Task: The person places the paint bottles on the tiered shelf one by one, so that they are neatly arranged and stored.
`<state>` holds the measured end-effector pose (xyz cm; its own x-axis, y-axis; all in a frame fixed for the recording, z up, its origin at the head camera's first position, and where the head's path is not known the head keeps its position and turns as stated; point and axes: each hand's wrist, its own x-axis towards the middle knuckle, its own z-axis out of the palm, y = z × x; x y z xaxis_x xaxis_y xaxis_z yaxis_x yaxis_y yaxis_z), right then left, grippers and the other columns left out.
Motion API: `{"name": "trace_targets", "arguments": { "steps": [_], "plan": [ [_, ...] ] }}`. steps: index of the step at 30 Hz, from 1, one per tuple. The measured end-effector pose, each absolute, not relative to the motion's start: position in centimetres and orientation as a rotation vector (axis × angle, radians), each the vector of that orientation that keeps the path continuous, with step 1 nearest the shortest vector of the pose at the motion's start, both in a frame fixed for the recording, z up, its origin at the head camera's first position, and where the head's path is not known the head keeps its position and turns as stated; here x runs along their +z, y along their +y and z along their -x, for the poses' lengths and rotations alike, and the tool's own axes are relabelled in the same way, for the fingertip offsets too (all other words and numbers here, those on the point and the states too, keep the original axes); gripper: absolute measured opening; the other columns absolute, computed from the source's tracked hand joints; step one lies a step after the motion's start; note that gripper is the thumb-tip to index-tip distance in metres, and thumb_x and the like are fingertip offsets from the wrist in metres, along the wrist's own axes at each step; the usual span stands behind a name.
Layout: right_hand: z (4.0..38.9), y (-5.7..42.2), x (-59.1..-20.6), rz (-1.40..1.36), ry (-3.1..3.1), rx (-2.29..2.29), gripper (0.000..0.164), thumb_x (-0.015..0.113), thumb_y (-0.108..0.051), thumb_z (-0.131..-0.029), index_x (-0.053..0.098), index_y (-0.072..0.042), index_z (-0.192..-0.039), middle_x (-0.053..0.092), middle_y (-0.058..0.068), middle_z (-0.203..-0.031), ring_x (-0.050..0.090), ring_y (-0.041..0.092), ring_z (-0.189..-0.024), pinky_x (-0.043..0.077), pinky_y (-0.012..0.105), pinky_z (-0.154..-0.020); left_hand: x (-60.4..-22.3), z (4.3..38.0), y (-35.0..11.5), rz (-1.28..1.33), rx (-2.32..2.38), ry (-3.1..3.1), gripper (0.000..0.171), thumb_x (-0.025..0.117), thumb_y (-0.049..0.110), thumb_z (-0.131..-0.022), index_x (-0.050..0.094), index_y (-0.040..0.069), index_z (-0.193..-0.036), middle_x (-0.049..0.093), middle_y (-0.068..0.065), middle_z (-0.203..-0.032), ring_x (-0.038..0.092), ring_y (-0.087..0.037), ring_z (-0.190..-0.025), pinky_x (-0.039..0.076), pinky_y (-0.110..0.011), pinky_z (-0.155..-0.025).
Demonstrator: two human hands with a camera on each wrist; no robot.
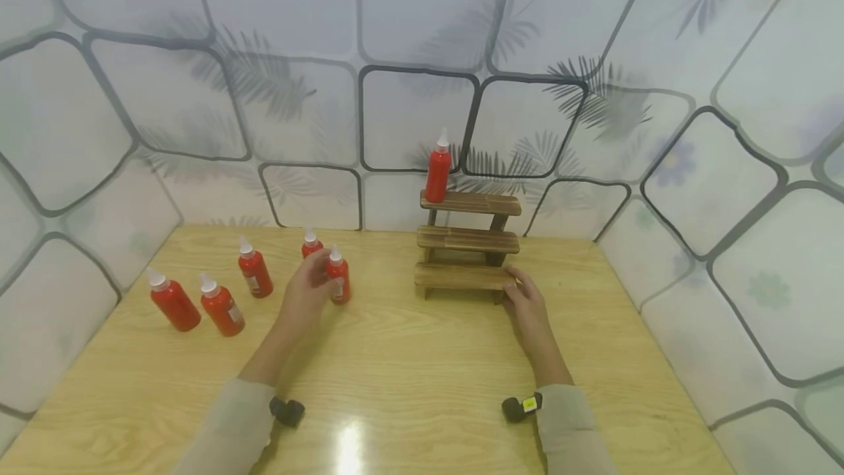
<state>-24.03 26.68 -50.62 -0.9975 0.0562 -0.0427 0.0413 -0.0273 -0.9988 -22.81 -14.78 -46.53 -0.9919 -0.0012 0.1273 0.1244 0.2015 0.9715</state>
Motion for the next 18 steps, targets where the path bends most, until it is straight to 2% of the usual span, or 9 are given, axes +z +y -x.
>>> {"name": "trace_targets", "arguments": {
  "steps": [6,11,14,18],
  "plan": [
    [24.1,26.6,-50.7,0.125,-2.199,2.206,0.047,0.052,-0.025,-0.106,0.043,-0.012,-0.150,0.055,0.012,-0.126,0.054,0.025,-0.128,0.044,0.031,-0.113,-46.5,22.9,-14.8,0.124,-1.860,-2.398,0.057,0.065,-0.001,-0.093,0.045,0.007,-0.146,0.052,-0.023,-0.146,0.049,-0.039,-0.135,0.040,-0.052,-0.115],
    [24.1,26.5,-50.7,0.109,-2.187,2.208,0.045,0.051,-0.022,-0.107,0.044,-0.011,-0.150,0.058,0.008,-0.117,0.060,0.020,-0.118,0.045,0.031,-0.111,-46.4,23.0,-14.7,0.150,-1.758,-2.406,0.055,0.068,0.005,-0.094,0.048,0.012,-0.144,0.056,-0.020,-0.142,0.056,-0.037,-0.128,0.046,-0.052,-0.109],
    [24.1,26.6,-50.6,0.124,-2.201,2.192,0.046,0.051,-0.023,-0.107,0.044,-0.011,-0.150,0.059,0.010,-0.120,0.060,0.018,-0.120,0.045,0.031,-0.111,-46.0,23.2,-14.3,0.185,-1.746,-2.374,0.054,0.071,0.007,-0.093,0.050,0.014,-0.142,0.059,-0.018,-0.140,0.060,-0.035,-0.123,0.050,-0.050,-0.105],
    [24.1,26.6,-50.5,0.129,-2.193,2.210,0.048,0.051,-0.025,-0.106,0.042,-0.010,-0.152,0.052,0.019,-0.135,0.054,0.027,-0.131,0.043,0.033,-0.113,-45.1,23.8,-13.4,0.238,-1.781,-2.322,0.054,0.073,0.006,-0.090,0.053,0.013,-0.140,0.062,-0.018,-0.137,0.063,-0.033,-0.119,0.052,-0.048,-0.102]
  ]
}}
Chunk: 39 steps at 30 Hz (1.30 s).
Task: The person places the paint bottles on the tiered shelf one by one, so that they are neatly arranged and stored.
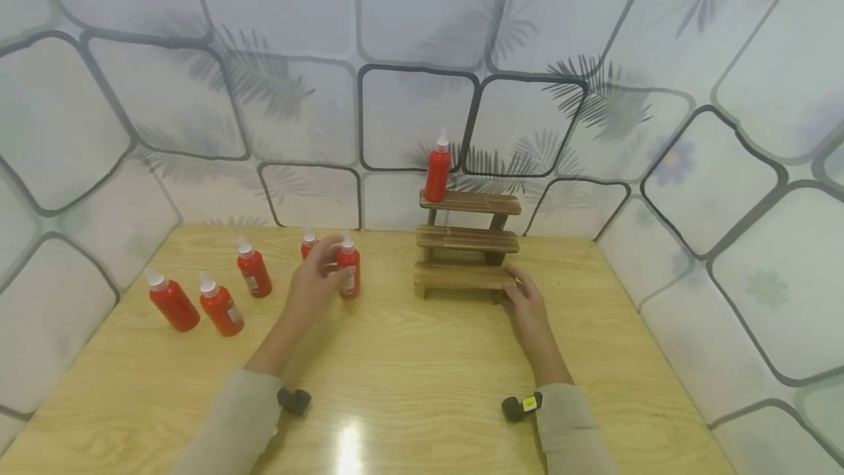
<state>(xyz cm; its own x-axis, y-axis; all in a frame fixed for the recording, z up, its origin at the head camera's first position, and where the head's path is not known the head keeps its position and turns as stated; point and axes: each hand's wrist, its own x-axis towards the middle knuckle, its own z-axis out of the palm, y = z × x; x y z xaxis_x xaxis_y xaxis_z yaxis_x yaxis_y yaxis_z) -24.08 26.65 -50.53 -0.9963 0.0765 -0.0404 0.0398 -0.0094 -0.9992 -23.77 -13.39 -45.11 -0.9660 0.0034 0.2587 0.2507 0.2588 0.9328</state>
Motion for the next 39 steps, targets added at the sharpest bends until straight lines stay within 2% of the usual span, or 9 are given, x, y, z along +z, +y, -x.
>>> {"name": "trace_targets", "arguments": {
  "steps": [3,9,17,20,24,28,34,39],
  "plan": [
    [24.1,26.7,-50.5,0.110,-2.166,2.250,0.050,0.051,-0.024,-0.107,0.039,-0.009,-0.153,0.044,0.023,-0.147,0.046,0.033,-0.138,0.041,0.034,-0.116,-44.3,24.2,-12.5,0.279,-1.829,-2.293,0.054,0.073,0.004,-0.089,0.054,0.011,-0.139,0.063,-0.019,-0.135,0.063,-0.034,-0.118,0.052,-0.048,-0.102],
    [24.0,26.7,-50.5,0.108,-2.175,2.254,0.050,0.051,-0.025,-0.107,0.039,-0.010,-0.152,0.044,0.021,-0.149,0.046,0.033,-0.139,0.042,0.031,-0.114,-42.7,24.8,-10.4,0.368,-1.870,-2.288,0.057,0.073,0.004,-0.090,0.051,0.009,-0.142,0.061,-0.020,-0.137,0.062,-0.037,-0.118,0.051,-0.051,-0.104],
    [24.0,26.5,-50.5,0.111,-2.164,2.253,0.049,0.049,-0.023,-0.107,0.039,-0.008,-0.153,0.044,0.024,-0.149,0.047,0.034,-0.138,0.042,0.033,-0.114,-40.3,26.3,-7.0,0.478,-1.838,-2.337,0.057,0.073,0.014,-0.092,0.051,0.018,-0.144,0.064,-0.013,-0.135,0.066,-0.031,-0.114,0.056,-0.044,-0.097],
    [24.0,26.5,-50.4,0.110,-2.149,2.268,0.049,0.049,-0.021,-0.107,0.038,-0.007,-0.153,0.043,0.025,-0.149,0.047,0.034,-0.137,0.042,0.033,-0.114,-39.4,26.9,-5.7,0.504,-1.852,-2.332,0.057,0.073,0.014,-0.092,0.051,0.017,-0.145,0.064,-0.013,-0.134,0.066,-0.032,-0.113,0.057,-0.045,-0.095],
    [24.0,26.5,-50.4,0.110,-2.146,2.263,0.048,0.050,-0.020,-0.107,0.040,-0.007,-0.152,0.046,0.025,-0.146,0.051,0.030,-0.133,0.044,0.032,-0.113,-38.2,27.6,-4.2,0.531,-1.870,-2.307,0.057,0.073,0.013,-0.092,0.051,0.019,-0.144,0.064,-0.013,-0.135,0.066,-0.031,-0.112,0.056,-0.044,-0.097],
    [24.1,26.4,-50.5,0.100,-2.142,2.268,0.048,0.051,-0.020,-0.107,0.041,-0.008,-0.152,0.047,0.025,-0.144,0.052,0.030,-0.132,0.044,0.033,-0.113,-37.2,28.4,-3.1,0.536,-1.882,-2.305,0.056,0.073,0.015,-0.092,0.052,0.026,-0.143,0.063,-0.011,-0.136,0.066,-0.028,-0.113,0.056,-0.043,-0.096],
    [23.9,26.7,-50.4,0.105,-2.189,2.245,0.050,0.049,-0.020,-0.107,0.037,-0.009,-0.154,0.040,0.025,-0.152,0.044,0.037,-0.140,0.041,0.037,-0.115,-36.0,29.4,-1.0,0.564,-1.886,-2.311,0.054,0.073,0.015,-0.093,0.052,0.027,-0.141,0.064,-0.008,-0.133,0.065,-0.027,-0.112,0.057,-0.043,-0.094],
    [23.9,26.9,-50.4,0.090,-2.199,2.254,0.050,0.050,-0.023,-0.107,0.037,-0.010,-0.154,0.036,0.024,-0.155,0.041,0.037,-0.143,0.039,0.038,-0.117,-35.2,30.2,0.4,0.571,-1.854,-2.342,0.056,0.073,0.017,-0.093,0.050,0.028,-0.143,0.064,-0.005,-0.133,0.065,-0.024,-0.112,0.057,-0.041,-0.093]
  ]
}}
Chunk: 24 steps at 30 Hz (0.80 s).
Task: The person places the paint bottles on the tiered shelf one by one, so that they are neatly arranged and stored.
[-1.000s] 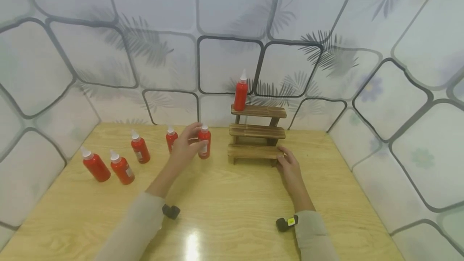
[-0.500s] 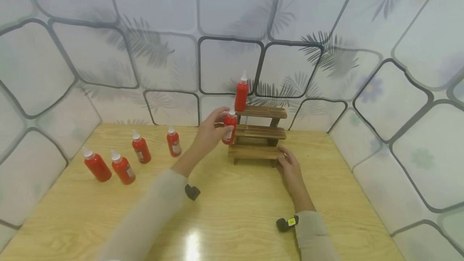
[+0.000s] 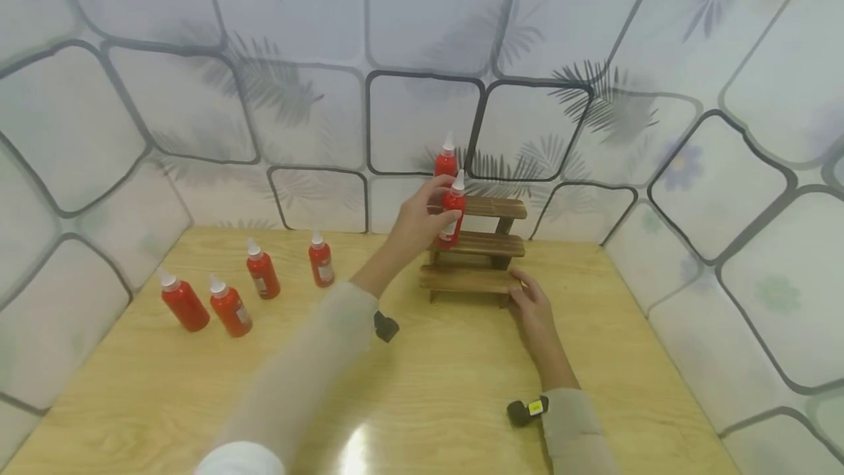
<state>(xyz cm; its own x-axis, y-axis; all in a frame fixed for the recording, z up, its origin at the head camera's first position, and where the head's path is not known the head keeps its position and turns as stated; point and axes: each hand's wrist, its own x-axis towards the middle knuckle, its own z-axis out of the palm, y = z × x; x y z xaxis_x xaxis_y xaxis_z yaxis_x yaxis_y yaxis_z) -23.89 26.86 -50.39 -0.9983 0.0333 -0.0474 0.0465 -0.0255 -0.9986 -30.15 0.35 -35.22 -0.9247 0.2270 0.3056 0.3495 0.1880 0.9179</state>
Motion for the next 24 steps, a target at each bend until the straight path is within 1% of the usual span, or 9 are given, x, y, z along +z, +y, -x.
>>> {"name": "trace_targets", "arguments": {
  "steps": [2,6,10,14,18,21,24],
  "plan": [
    [23.9,26.9,-50.3,-0.085,2.189,-2.234,0.050,0.050,-0.024,-0.107,0.038,-0.011,-0.154,0.036,0.022,-0.156,0.040,0.035,-0.144,0.038,0.037,-0.117,-35.0,30.5,0.8,0.572,-1.851,-2.338,0.058,0.074,0.016,-0.093,0.050,0.027,-0.144,0.064,-0.005,-0.134,0.065,-0.022,-0.112,0.057,-0.039,-0.093],
    [24.0,26.8,-50.3,-0.078,2.185,-2.233,0.051,0.049,-0.024,-0.107,0.037,-0.010,-0.154,0.037,0.023,-0.155,0.040,0.036,-0.144,0.038,0.038,-0.117,-34.5,31.1,1.7,0.588,-1.838,-2.329,0.059,0.074,0.016,-0.092,0.050,0.027,-0.145,0.063,-0.005,-0.136,0.064,-0.019,-0.110,0.058,-0.036,-0.090],
    [24.0,26.9,-50.3,-0.084,2.202,-2.227,0.050,0.049,-0.024,-0.107,0.037,-0.010,-0.154,0.038,0.023,-0.155,0.041,0.036,-0.144,0.039,0.037,-0.116,-33.9,31.8,2.7,0.612,-1.802,-2.326,0.057,0.073,0.015,-0.093,0.050,0.025,-0.144,0.064,-0.005,-0.134,0.065,-0.019,-0.108,0.059,-0.035,-0.086],
    [24.1,27.0,-50.3,-0.077,2.204,-2.232,0.052,0.050,-0.026,-0.107,0.036,-0.009,-0.154,0.036,0.023,-0.156,0.040,0.037,-0.144,0.041,0.034,-0.115,-33.4,32.4,3.7,0.615,-1.811,-2.318,0.059,0.073,0.012,-0.093,0.050,0.023,-0.146,0.064,-0.007,-0.133,0.065,-0.022,-0.113,0.059,-0.035,-0.089],
    [24.1,27.0,-50.5,-0.086,2.177,-2.261,0.050,0.050,-0.022,-0.107,0.038,-0.008,-0.153,0.040,0.025,-0.151,0.042,0.037,-0.142,0.043,0.030,-0.112,-32.9,32.9,4.6,0.620,-1.810,-2.319,0.060,0.072,0.010,-0.093,0.048,0.020,-0.148,0.063,-0.009,-0.136,0.064,-0.024,-0.118,0.058,-0.038,-0.094],
    [24.1,26.9,-50.6,-0.085,2.137,-2.290,0.049,0.049,-0.020,-0.107,0.038,-0.008,-0.153,0.041,0.024,-0.149,0.043,0.036,-0.141,0.043,0.029,-0.113,-32.7,33.2,5.0,0.600,-1.802,-2.334,0.060,0.071,0.010,-0.094,0.048,0.021,-0.148,0.062,-0.008,-0.137,0.064,-0.023,-0.120,0.057,-0.039,-0.096],
    [24.1,26.9,-50.5,-0.085,2.140,-2.283,0.050,0.050,-0.021,-0.107,0.037,-0.008,-0.153,0.041,0.022,-0.149,0.043,0.035,-0.140,0.042,0.030,-0.113,-32.5,33.7,5.4,0.573,-1.778,-2.350,0.059,0.070,0.011,-0.095,0.047,0.023,-0.148,0.062,-0.006,-0.138,0.063,-0.021,-0.121,0.057,-0.038,-0.096]
  ]
}}
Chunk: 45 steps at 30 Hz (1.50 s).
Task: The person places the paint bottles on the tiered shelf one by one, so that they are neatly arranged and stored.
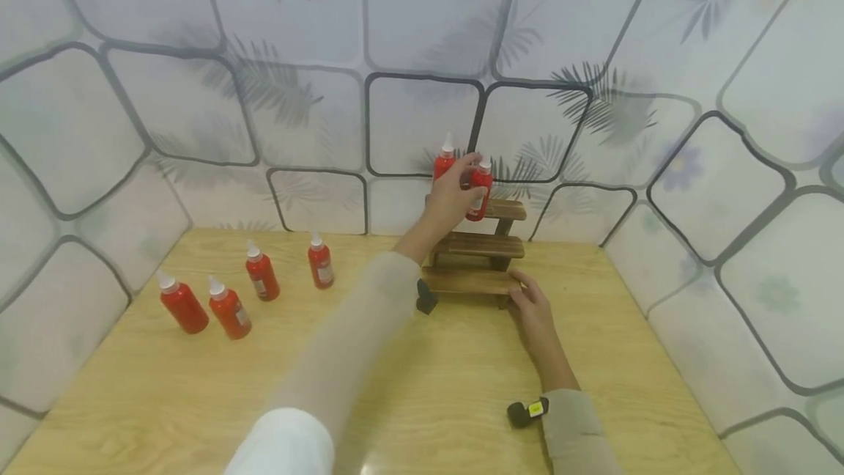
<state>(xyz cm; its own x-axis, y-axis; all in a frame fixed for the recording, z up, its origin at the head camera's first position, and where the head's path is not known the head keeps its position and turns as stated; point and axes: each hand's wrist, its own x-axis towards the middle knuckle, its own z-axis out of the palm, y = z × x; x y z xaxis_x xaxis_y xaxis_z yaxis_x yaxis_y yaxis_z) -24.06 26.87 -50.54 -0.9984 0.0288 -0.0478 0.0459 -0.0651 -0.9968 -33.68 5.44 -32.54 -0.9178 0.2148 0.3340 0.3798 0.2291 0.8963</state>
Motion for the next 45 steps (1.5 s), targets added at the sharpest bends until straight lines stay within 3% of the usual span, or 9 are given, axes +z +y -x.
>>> {"name": "trace_targets", "arguments": {
  "steps": [8,15,27,35,39,42,45],
  "plan": [
    [24.2,26.8,-50.3,-0.074,2.143,-2.280,0.051,0.050,-0.022,-0.107,0.036,-0.007,-0.154,0.033,0.019,-0.159,0.040,0.034,-0.143,0.039,0.035,-0.117,-32.5,34.9,6.5,0.554,-1.658,-2.364,0.057,0.068,0.012,-0.096,0.046,0.023,-0.147,0.061,-0.008,-0.138,0.061,-0.021,-0.122,0.053,-0.037,-0.101],
    [24.0,26.8,-50.5,-0.075,2.137,-2.296,0.051,0.051,-0.023,-0.106,0.038,-0.008,-0.153,0.032,0.019,-0.159,0.040,0.034,-0.144,0.040,0.033,-0.115,-32.8,35.4,7.5,0.533,-1.600,-2.355,0.057,0.067,0.012,-0.097,0.045,0.023,-0.148,0.062,-0.006,-0.133,0.059,-0.017,-0.108,0.053,-0.034,-0.094],
    [24.4,26.1,-50.4,-0.101,2.059,-2.371,0.048,0.050,-0.014,-0.106,0.039,-0.005,-0.152,0.041,0.026,-0.148,0.043,0.036,-0.141,0.041,0.033,-0.115,-32.8,36.5,7.8,0.445,-1.562,-2.361,0.060,0.066,0.008,-0.097,0.042,0.022,-0.150,0.057,-0.006,-0.143,0.057,-0.019,-0.125,0.049,-0.035,-0.107],
    [24.3,26.0,-50.4,-0.070,2.108,-2.342,0.047,0.049,-0.016,-0.107,0.039,-0.005,-0.151,0.040,0.026,-0.149,0.041,0.037,-0.143,0.039,0.037,-0.117,-32.6,36.5,7.8,0.451,-1.592,-2.347,0.062,0.064,0.009,-0.098,0.038,0.021,-0.154,0.060,-0.007,-0.133,0.056,-0.018,-0.106,0.051,-0.032,-0.095],
    [24.3,26.1,-50.5,-0.069,2.112,-2.349,0.047,0.050,-0.016,-0.107,0.040,-0.004,-0.151,0.042,0.027,-0.148,0.043,0.037,-0.141,0.041,0.035,-0.115,-31.7,36.1,7.8,0.468,-1.599,-2.329,0.062,0.065,0.011,-0.097,0.039,0.019,-0.153,0.057,-0.009,-0.143,0.056,-0.018,-0.123,0.047,-0.030,-0.106],
    [24.2,26.3,-50.5,-0.079,2.102,-2.356,0.047,0.050,-0.016,-0.106,0.040,-0.004,-0.151,0.040,0.026,-0.151,0.043,0.037,-0.141,0.042,0.035,-0.115,-30.8,35.7,7.8,0.478,-1.598,-2.316,0.061,0.065,0.012,-0.097,0.041,0.018,-0.152,0.052,-0.009,-0.150,0.049,-0.019,-0.138,0.040,-0.032,-0.116],
    [24.1,26.5,-50.4,-0.087,2.106,-2.349,0.047,0.049,-0.015,-0.107,0.039,-0.004,-0.151,0.036,0.024,-0.155,0.041,0.036,-0.143,0.041,0.035,-0.115,-30.0,35.4,7.7,0.483,-1.631,-2.295,0.059,0.065,0.013,-0.096,0.044,0.018,-0.151,0.052,-0.009,-0.151,0.046,-0.020,-0.141,0.038,-0.031,-0.118]
  ]
}}
